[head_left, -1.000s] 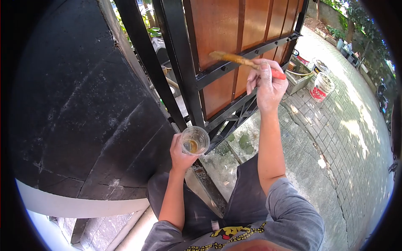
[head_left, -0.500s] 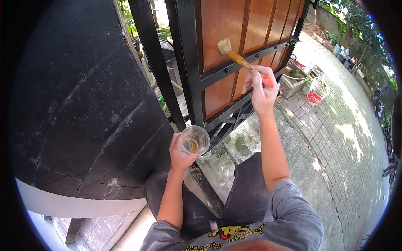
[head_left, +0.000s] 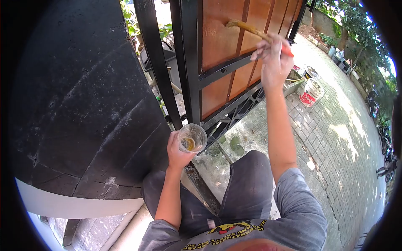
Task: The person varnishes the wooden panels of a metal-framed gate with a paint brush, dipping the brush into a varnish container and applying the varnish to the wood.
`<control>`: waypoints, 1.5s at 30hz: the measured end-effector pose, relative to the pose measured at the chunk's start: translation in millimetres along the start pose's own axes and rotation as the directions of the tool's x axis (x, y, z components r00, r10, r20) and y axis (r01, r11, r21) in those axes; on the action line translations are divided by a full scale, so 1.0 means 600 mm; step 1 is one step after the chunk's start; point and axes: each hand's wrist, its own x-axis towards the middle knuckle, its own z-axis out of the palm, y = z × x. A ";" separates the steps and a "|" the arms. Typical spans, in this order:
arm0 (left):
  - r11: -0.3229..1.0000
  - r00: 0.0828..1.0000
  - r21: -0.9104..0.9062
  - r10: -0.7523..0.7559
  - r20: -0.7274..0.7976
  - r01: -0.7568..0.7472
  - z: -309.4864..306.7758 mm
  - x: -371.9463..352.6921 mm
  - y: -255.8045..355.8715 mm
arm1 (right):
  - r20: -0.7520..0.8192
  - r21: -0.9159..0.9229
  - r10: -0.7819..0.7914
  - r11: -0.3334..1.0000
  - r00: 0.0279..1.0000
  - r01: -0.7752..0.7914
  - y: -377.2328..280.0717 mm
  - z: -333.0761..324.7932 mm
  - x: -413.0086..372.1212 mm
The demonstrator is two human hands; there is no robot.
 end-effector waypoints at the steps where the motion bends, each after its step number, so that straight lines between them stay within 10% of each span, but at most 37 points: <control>1: 1.000 1.000 0.003 -0.001 0.001 0.001 -0.001 0.000 0.001 | -0.016 0.048 -0.020 0.999 1.000 0.021 0.016 -0.003 -0.018; 11: 1.000 1.000 0.007 0.009 0.021 -0.009 0.003 -0.001 0.003 | 0.068 -0.237 0.353 0.914 0.933 -0.329 0.015 -0.028 -0.103; 18: 1.000 0.999 -0.018 -0.004 0.033 0.005 0.011 -0.004 0.002 | 0.049 -0.379 0.174 0.914 0.983 -0.143 0.015 -0.054 -0.015; 31: 1.000 1.000 -0.007 -0.009 0.028 0.009 0.010 -0.002 -0.002 | -0.024 -0.083 -0.006 0.997 1.000 0.004 0.011 -0.015 -0.006; 45: 1.000 0.999 -0.011 0.015 0.047 -0.014 0.024 -0.004 -0.011 | 0.087 -0.285 0.324 0.914 0.942 -0.289 -0.017 -0.027 -0.046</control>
